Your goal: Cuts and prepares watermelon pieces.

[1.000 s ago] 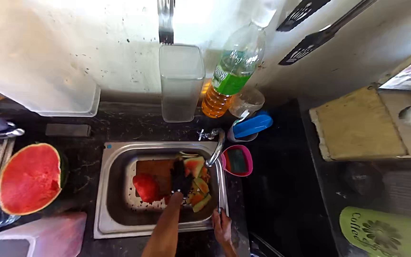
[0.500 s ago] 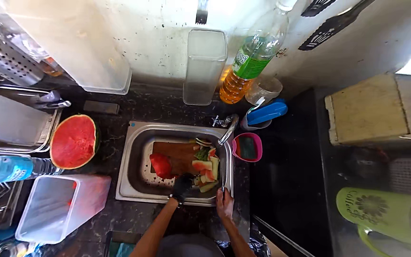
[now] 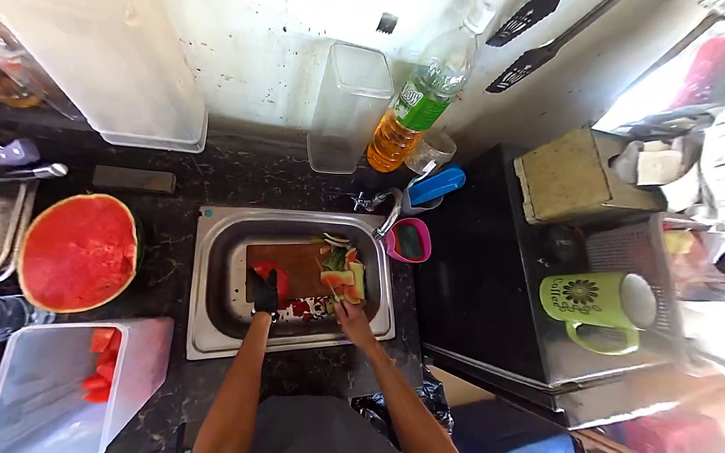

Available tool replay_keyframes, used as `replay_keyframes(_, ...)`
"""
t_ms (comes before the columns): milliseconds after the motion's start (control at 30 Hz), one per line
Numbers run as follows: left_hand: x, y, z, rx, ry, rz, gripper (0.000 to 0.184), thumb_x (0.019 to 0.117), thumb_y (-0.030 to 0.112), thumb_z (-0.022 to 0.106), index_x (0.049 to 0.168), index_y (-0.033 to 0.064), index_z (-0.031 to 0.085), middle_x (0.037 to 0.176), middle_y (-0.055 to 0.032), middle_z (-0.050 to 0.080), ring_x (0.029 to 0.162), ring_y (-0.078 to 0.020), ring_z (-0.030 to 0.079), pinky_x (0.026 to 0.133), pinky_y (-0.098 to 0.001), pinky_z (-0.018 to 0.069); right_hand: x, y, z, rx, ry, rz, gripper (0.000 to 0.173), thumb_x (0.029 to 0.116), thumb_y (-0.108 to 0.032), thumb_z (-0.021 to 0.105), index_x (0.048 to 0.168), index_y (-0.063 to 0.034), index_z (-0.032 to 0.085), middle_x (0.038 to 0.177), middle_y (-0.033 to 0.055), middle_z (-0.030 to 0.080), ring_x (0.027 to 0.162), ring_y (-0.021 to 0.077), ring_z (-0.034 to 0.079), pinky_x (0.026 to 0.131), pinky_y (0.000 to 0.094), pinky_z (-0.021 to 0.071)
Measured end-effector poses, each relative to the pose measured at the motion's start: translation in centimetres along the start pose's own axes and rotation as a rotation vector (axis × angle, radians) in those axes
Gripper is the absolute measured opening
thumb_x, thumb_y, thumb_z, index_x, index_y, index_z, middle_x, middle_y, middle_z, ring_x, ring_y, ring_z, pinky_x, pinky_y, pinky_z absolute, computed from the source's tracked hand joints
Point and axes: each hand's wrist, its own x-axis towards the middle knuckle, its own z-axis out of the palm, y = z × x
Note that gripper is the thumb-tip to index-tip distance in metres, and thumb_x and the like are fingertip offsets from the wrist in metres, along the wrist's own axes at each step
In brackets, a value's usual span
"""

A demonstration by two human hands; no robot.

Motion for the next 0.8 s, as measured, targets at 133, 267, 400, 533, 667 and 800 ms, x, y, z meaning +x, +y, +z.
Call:
replay_keyframes(133, 1.5, -0.1, 2.0, -0.009, -0.035, 0.031, 0.083, 0.1042, 0.027, 0.059, 0.162, -0.0003, 0.005, 0.162, -0.028, 0.029, 0.149, -0.036, 0.034, 0.123, -0.0469, 0.0285, 1.1, -3.9, 3.7, -0.197, -0.02, 0.076, 0.054, 0.1108, -0.046, 0.035, 0.127, -0.0039, 0.065, 0.109, 0.0206, 0.071, 0.107, 0.0358, 0.068, 0.095, 0.0574, 0.052)
replay_keyframes(267, 2.1, 0.2, 2.3, -0.001, -0.073, 0.075, 0.077, 0.1066, 0.027, 0.053, 0.161, -0.0031, 0.007, 0.164, -0.0279, 0.023, 0.152, -0.0345, 0.029, 0.125, -0.0441, 0.0255, 1.9, -6.7, 5.6, -0.251, -0.002, 0.099, 0.055, 0.111, -0.046, 0.032, 0.123, -0.0046, 0.066, 0.106, 0.019, 0.072, 0.106, 0.0349, 0.07, 0.092, 0.0564, 0.0535)
replay_keyframes(400, 1.4, 1.0, 1.8, 0.048, -0.087, 0.02, 0.074, 0.108, 0.029, 0.05, 0.162, 0.0016, 0.007, 0.164, -0.0248, 0.028, 0.15, -0.0345, 0.034, 0.122, -0.0466, 0.0292, 2.1, -7.6, 7.0, -0.237, -0.023, 0.111, 0.053, 0.1117, -0.044, 0.032, 0.124, -0.0029, 0.064, 0.104, 0.0198, 0.071, 0.103, 0.0349, 0.07, 0.091, 0.0544, 0.0546)
replay_keyframes(533, 2.4, -1.2, 2.6, 0.034, -0.078, 0.017, 0.081, 0.106, 0.033, 0.054, 0.164, 0.0093, 0.003, 0.166, -0.0208, 0.024, 0.149, -0.0338, 0.035, 0.12, -0.0492, 0.0326, 2.1, -7.0, 8.3, -0.22, 0.011, 0.083, 0.052, 0.1118, -0.042, 0.031, 0.122, -0.0032, 0.065, 0.095, 0.0188, 0.072, 0.095, 0.0348, 0.072, 0.086, 0.054, 0.0559)
replay_keyframes(667, 3.2, -2.6, 3.8, -0.033, -0.035, 0.042, 0.083, 0.1038, 0.03, 0.058, 0.164, 0.0099, 0.004, 0.167, -0.0188, 0.024, 0.15, -0.0317, 0.034, 0.122, -0.0489, 0.0309, 2.1, -7.3, 8.5, -0.284, 0.009, 0.114, 0.052, 0.1118, -0.043, 0.03, 0.123, -0.0051, 0.064, 0.095, 0.0174, 0.072, 0.095, 0.0349, 0.072, 0.084, 0.0539, 0.0566)
replay_keyframes(800, 0.6, 0.5, 2.4, -0.033, -0.009, 0.075, 0.077, 0.104, 0.024, 0.057, 0.162, 0.003, 0.011, 0.159, -0.0264, 0.034, 0.143, -0.0371, 0.042, 0.117, -0.0498, 0.0365, 2.6, -7.9, 8.9, -0.339, -0.009, 0.152, 0.052, 0.1122, -0.042, 0.029, 0.127, -0.0043, 0.062, 0.099, 0.0182, 0.073, 0.098, 0.0357, 0.072, 0.086, 0.0539, 0.0569)
